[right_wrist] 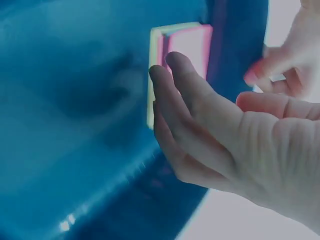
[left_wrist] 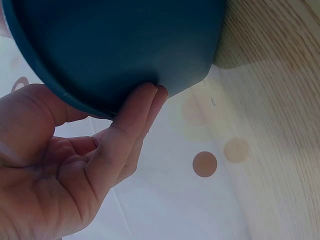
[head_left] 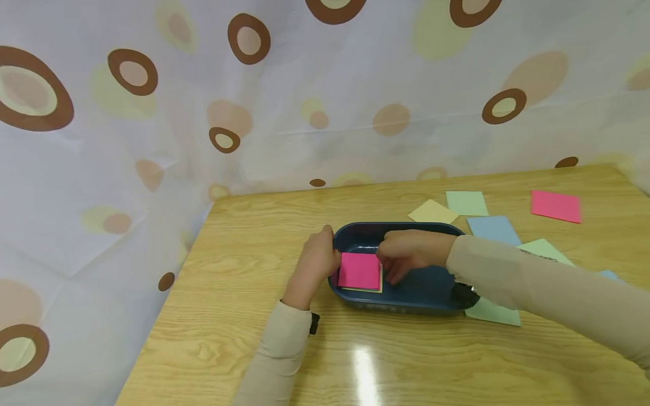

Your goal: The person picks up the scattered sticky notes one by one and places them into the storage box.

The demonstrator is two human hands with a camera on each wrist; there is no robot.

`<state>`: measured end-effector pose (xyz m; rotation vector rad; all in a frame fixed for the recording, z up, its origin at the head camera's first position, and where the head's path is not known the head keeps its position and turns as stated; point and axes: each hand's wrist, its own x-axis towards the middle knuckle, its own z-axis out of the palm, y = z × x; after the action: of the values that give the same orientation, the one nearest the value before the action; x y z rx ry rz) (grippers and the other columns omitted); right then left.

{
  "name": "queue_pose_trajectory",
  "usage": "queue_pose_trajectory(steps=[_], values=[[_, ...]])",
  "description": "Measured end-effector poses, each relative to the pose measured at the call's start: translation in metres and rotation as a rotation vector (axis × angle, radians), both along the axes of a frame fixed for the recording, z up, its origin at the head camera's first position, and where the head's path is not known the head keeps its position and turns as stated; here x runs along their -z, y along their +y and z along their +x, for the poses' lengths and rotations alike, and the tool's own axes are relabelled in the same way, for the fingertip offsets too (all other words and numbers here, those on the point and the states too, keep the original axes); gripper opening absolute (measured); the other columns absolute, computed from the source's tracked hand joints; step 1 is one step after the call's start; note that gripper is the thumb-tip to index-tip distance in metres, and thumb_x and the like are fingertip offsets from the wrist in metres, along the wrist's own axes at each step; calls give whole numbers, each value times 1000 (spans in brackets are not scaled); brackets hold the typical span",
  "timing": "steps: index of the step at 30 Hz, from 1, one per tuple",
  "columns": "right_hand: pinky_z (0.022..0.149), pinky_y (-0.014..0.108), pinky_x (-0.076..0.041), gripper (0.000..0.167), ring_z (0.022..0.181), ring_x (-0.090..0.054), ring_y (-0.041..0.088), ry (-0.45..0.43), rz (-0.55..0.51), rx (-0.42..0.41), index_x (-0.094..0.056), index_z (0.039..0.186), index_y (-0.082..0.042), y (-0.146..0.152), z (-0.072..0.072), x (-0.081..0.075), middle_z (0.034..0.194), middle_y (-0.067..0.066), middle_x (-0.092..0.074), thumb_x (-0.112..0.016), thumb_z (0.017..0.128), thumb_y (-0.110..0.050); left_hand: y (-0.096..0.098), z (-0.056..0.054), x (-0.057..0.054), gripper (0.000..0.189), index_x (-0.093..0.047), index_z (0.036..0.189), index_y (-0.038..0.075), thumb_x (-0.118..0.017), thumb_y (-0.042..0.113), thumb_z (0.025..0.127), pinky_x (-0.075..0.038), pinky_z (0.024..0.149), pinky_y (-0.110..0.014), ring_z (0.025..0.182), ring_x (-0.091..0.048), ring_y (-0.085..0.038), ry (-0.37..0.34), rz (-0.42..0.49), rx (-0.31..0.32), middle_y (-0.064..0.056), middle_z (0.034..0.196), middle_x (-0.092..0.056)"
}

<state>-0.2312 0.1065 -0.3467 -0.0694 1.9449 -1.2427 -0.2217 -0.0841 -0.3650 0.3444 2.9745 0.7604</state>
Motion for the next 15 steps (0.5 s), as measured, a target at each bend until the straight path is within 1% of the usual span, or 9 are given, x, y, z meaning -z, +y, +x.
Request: queue_pose_trajectory(steps=[3,5,7,9,10,12,14,15], values=[[84,40,-53,44,98,-60,36,18,-26,-10,-36,130,18,12,-4,-16,126,35,-40,-44,94,-7,-2,0,0,23,-52,106,-6,-59,-1,85,-46,55,-34,66,-55,-24,2,-4,0,-21,86,-62],[89,40,-50,45,105,-58,35,52,-59,-26,-34,133,18,23,-9,-30,131,35,-38,-41,99,-11,-2,0,0,23,-53,106,-6,-60,-1,85,-47,55,-34,67,-56,-24,8,-3,2,-22,87,-63],[94,40,-47,47,113,-55,35,111,-82,-38,-31,137,16,39,-16,-41,135,34,-38,-40,101,-13,-3,0,0,22,-53,106,-6,-60,-1,85,-48,56,-35,67,-57,-25,14,-2,3,-22,87,-63],[96,42,-46,44,115,-54,36,203,-65,-31,-37,134,15,58,-25,-49,133,32,-43,-40,102,-14,-4,1,1,22,-53,105,-6,-60,-2,85,-49,56,-35,68,-58,-25,18,2,2,-22,87,-63],[96,43,-46,42,117,-53,38,257,-41,-28,-38,133,15,68,-30,-50,133,32,-44,-39,102,-14,-4,1,1,22,-53,104,-6,-60,-1,85,-49,56,-35,68,-58,-25,21,2,1,-22,87,-63],[94,44,-47,41,117,-52,41,369,52,-1,-43,130,15,89,-39,-50,130,33,-47,-40,102,-14,-5,1,1,21,-53,103,-6,-60,-2,84,-49,56,-35,67,-57,-25,24,2,-3,-21,86,-63],[89,46,-50,40,113,-53,44,470,184,16,-47,126,17,110,-46,-45,127,35,-49,-42,100,-13,-6,0,1,20,-53,103,-6,-60,-2,84,-48,55,-35,67,-56,-24,27,-1,-8,-21,85,-63],[85,45,-52,37,107,-56,45,518,267,13,-53,117,18,119,-48,-41,122,35,-52,-42,99,-13,-6,0,1,20,-53,103,-6,-60,-2,84,-48,55,-35,67,-56,-23,28,-2,-11,-21,85,-63]])
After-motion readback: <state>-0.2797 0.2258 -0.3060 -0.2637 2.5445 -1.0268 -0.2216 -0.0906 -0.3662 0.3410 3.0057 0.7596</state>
